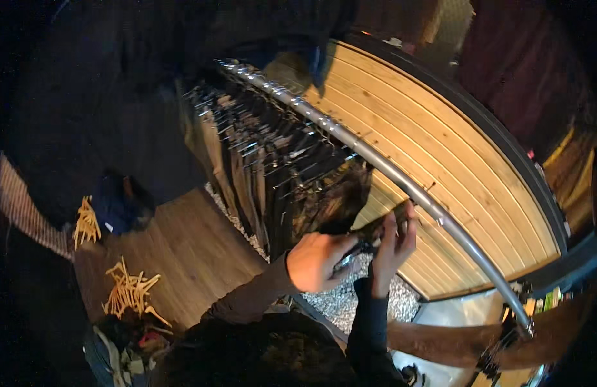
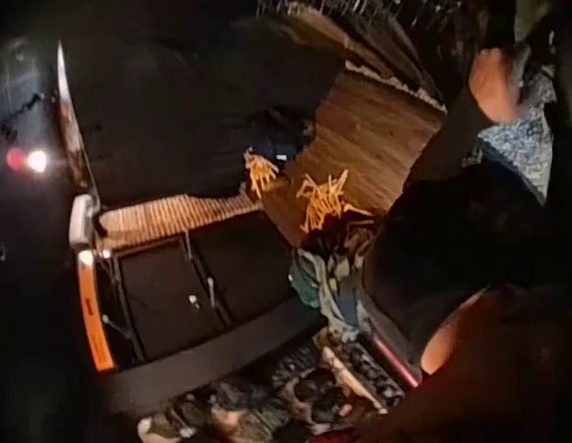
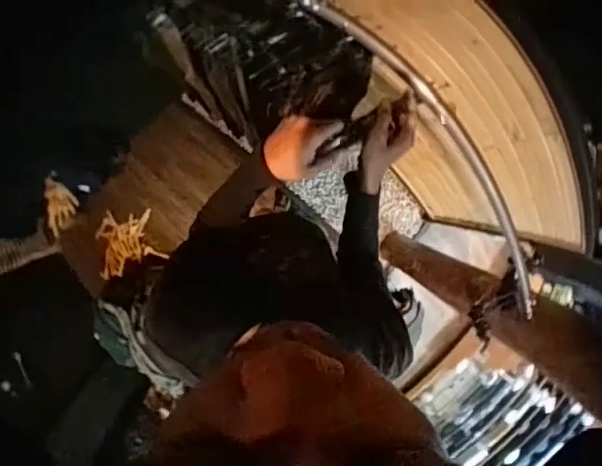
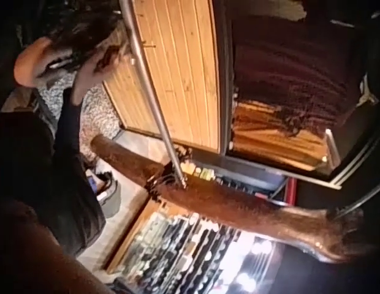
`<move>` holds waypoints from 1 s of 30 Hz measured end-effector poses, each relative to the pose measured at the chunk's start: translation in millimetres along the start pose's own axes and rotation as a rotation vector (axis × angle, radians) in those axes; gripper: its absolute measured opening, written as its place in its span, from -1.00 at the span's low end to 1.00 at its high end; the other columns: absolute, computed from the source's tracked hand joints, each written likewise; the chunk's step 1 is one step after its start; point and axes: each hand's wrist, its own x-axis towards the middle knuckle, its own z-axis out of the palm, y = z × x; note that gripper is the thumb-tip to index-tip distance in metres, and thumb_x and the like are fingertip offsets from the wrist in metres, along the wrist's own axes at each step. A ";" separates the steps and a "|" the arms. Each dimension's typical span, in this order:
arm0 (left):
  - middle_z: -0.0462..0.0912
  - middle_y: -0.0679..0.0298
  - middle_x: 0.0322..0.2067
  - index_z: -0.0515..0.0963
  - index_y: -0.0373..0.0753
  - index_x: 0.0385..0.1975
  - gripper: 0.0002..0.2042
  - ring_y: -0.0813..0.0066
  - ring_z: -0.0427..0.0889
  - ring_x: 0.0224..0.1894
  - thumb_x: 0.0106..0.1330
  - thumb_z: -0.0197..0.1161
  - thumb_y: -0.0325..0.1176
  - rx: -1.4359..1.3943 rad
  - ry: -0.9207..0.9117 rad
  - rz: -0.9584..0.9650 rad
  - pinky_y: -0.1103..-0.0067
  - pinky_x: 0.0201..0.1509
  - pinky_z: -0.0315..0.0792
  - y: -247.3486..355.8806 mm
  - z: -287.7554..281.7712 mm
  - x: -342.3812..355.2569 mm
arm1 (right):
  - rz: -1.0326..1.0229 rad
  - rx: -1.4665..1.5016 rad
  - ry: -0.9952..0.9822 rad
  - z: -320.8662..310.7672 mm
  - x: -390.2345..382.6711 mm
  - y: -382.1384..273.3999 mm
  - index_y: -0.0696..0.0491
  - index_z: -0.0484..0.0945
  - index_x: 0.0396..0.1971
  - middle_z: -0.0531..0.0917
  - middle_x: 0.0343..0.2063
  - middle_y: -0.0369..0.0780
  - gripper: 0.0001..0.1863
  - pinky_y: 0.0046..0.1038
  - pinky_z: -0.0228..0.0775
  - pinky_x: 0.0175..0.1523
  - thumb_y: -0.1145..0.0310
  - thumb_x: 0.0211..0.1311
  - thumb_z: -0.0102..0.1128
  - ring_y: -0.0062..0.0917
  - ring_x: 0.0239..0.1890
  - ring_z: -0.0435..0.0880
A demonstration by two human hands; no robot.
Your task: Hanging pairs of pants onto a metal clothing rack using specialized hangers with clips, including brushing the garments for cleanliness.
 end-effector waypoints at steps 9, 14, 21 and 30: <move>0.69 -0.02 -0.10 0.49 -0.17 0.19 -0.41 0.04 0.71 -0.20 0.23 0.37 0.02 0.057 -0.397 -0.290 0.35 -0.14 0.60 -21.4 -83.7 -44.5 | 0.100 -0.097 -0.031 -26.5 -49.3 -23.7 0.09 0.37 0.32 0.38 -0.57 -0.44 -0.56 -0.67 0.16 -0.47 0.36 0.50 0.02 -0.80 -0.57 0.28; 0.65 -0.03 -0.05 0.54 -0.27 0.09 -0.48 -0.02 0.63 -0.02 0.17 0.40 -0.13 0.221 -0.068 -0.199 0.28 0.09 0.51 -66.6 -153.3 -42.3 | 0.128 0.018 -0.116 26.1 -123.7 -53.9 0.16 0.26 0.37 0.48 -0.50 -0.35 -0.45 -0.63 0.31 -0.45 0.35 0.44 0.06 -0.71 -0.51 0.45; 0.40 0.10 0.25 0.52 -0.17 0.10 -0.49 0.08 0.23 0.40 0.10 0.45 -0.31 0.907 0.204 0.132 0.17 0.46 0.16 -166.4 -311.5 8.7 | 0.212 0.081 -0.350 164.2 -200.8 -52.3 0.29 0.23 0.35 0.61 -0.37 -0.24 -0.41 -0.63 0.44 -0.32 0.42 0.39 0.14 -0.64 -0.44 0.60; 0.20 0.31 0.43 0.40 0.21 0.29 -0.40 0.10 0.01 0.52 0.19 0.35 -0.05 1.704 -0.281 0.113 -0.20 0.52 -0.30 -300.6 -416.0 55.7 | 0.168 0.121 -0.417 340.6 -239.4 -36.3 0.24 0.33 0.30 0.63 -0.21 -0.28 -0.49 -0.67 0.35 -0.18 0.41 0.43 0.16 -0.77 -0.27 0.47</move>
